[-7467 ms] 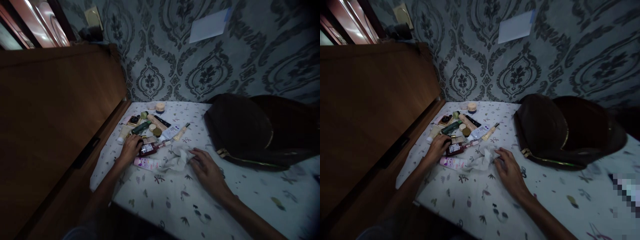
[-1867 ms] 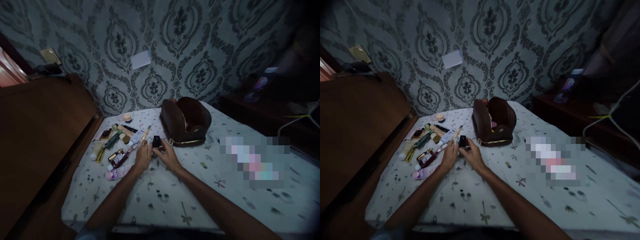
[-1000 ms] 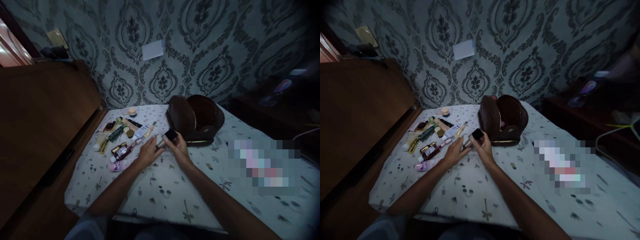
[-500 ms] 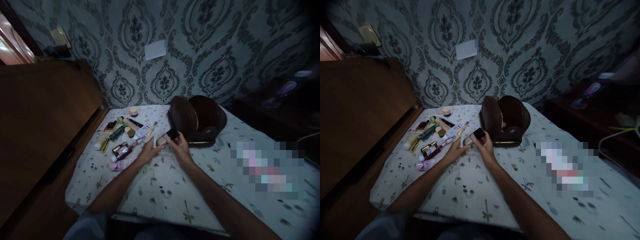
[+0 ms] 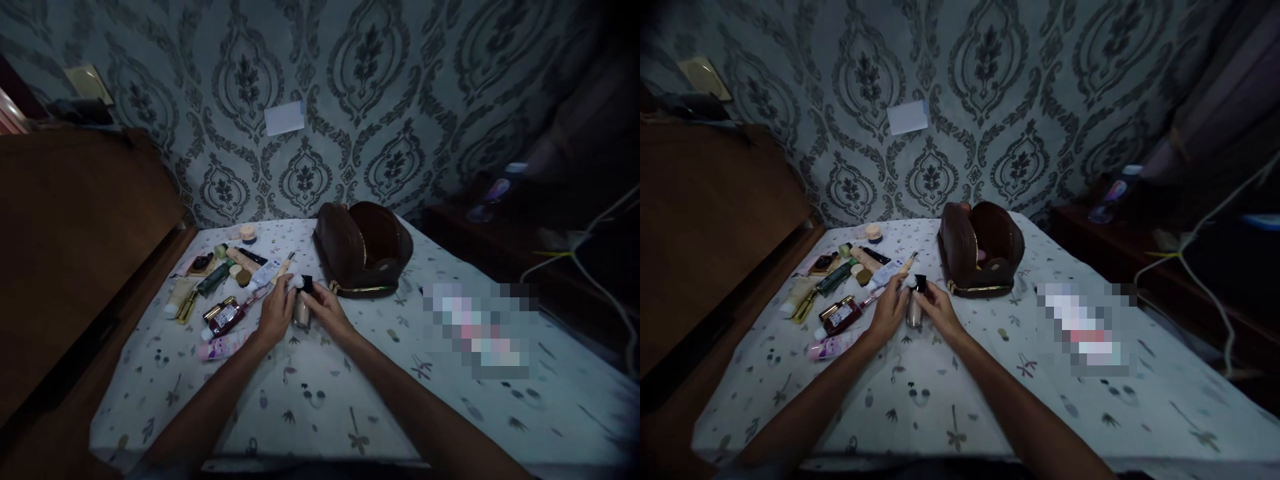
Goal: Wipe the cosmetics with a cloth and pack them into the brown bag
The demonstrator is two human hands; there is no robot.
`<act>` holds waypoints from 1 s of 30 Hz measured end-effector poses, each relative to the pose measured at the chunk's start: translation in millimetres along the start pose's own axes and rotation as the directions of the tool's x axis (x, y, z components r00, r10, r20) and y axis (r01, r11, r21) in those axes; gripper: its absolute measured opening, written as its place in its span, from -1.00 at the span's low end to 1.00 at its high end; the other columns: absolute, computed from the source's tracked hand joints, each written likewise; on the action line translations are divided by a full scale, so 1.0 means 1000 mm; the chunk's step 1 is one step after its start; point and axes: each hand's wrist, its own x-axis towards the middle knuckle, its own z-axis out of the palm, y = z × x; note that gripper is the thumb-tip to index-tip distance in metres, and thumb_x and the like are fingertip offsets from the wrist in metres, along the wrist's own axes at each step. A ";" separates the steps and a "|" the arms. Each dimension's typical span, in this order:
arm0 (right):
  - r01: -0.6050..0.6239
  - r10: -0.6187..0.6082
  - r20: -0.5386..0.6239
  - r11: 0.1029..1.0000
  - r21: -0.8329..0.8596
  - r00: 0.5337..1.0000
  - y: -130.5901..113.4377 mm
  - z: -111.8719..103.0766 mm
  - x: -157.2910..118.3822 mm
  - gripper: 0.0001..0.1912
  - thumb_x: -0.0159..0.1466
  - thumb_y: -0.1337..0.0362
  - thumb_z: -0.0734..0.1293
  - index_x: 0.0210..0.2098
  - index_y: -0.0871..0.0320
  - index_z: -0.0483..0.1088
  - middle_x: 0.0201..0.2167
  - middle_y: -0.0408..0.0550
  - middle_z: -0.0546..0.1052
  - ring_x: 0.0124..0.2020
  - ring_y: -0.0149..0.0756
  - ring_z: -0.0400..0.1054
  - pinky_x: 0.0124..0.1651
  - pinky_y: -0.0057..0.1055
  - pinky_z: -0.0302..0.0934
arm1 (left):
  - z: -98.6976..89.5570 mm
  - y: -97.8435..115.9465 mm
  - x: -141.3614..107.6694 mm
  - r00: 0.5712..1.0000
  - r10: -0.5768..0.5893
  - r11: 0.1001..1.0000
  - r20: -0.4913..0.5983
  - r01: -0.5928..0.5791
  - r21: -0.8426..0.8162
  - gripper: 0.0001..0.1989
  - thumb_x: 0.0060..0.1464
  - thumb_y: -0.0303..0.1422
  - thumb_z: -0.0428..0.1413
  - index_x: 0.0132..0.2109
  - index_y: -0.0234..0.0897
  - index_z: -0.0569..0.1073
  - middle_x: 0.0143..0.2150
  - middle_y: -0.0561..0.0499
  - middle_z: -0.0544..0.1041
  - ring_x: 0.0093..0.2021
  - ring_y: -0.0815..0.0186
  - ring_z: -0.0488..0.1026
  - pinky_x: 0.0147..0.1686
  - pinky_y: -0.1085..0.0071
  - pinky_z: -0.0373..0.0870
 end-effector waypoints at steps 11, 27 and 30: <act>-0.115 0.145 -0.094 0.956 0.271 0.985 0.014 -0.003 0.007 -0.54 0.02 -0.08 0.47 -0.23 0.10 0.48 -0.31 -0.10 0.58 -0.18 -0.17 0.46 -0.15 -0.30 0.35 | -0.006 0.007 0.004 0.991 0.127 0.992 0.047 -0.125 -0.032 -0.80 0.24 -0.32 0.02 -0.07 -0.23 0.47 -0.19 -0.07 0.51 -0.11 0.22 0.45 -0.05 0.29 0.38; -0.180 0.244 -0.165 0.927 0.328 0.956 0.010 -0.016 0.010 -0.62 0.09 -0.09 0.40 -0.40 0.08 0.33 -0.52 -0.13 0.52 -0.45 -0.19 0.43 -0.50 -0.34 0.24 | -0.007 0.015 -0.002 0.929 0.265 0.964 0.256 -0.253 -0.081 -0.82 0.17 -0.37 0.05 -0.13 -0.24 0.51 -0.29 -0.03 0.47 -0.24 0.26 0.46 -0.20 0.37 0.40; -0.214 0.280 -0.156 0.915 0.341 0.947 0.009 -0.011 0.007 -0.65 0.08 -0.06 0.42 -0.41 0.08 0.35 -0.50 -0.15 0.51 -0.47 -0.25 0.41 -0.51 -0.38 0.24 | -0.006 0.012 -0.002 0.938 0.269 0.963 0.218 -0.257 -0.083 -0.81 0.20 -0.36 0.04 -0.09 -0.25 0.49 -0.27 -0.04 0.46 -0.23 0.26 0.45 -0.20 0.36 0.40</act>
